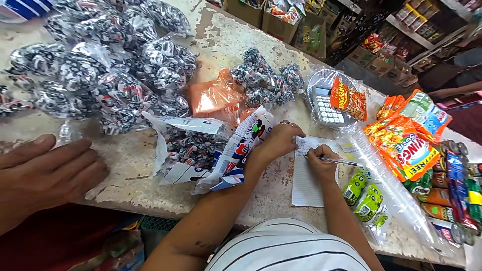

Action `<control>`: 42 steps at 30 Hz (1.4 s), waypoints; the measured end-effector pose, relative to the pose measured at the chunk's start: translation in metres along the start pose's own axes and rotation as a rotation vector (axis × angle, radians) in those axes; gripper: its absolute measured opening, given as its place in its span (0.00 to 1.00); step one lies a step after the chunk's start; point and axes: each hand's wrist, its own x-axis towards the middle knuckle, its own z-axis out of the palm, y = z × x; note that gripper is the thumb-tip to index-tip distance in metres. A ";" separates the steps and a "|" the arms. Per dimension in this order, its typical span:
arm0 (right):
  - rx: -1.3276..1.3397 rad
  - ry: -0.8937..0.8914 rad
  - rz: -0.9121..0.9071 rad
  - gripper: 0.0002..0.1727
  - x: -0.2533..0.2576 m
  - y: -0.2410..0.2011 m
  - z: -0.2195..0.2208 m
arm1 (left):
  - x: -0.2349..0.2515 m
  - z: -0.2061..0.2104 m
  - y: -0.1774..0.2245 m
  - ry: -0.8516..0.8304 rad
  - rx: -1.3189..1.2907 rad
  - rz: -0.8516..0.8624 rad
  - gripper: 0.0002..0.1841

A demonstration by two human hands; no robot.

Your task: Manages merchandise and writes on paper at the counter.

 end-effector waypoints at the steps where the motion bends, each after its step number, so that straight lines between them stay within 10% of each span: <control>1: 0.004 0.014 -0.007 0.17 0.000 0.000 0.000 | 0.000 0.000 0.000 -0.006 0.002 -0.001 0.16; 42: -0.010 0.057 0.021 0.19 0.000 0.000 -0.001 | 0.003 0.000 0.001 -0.034 0.052 -0.021 0.16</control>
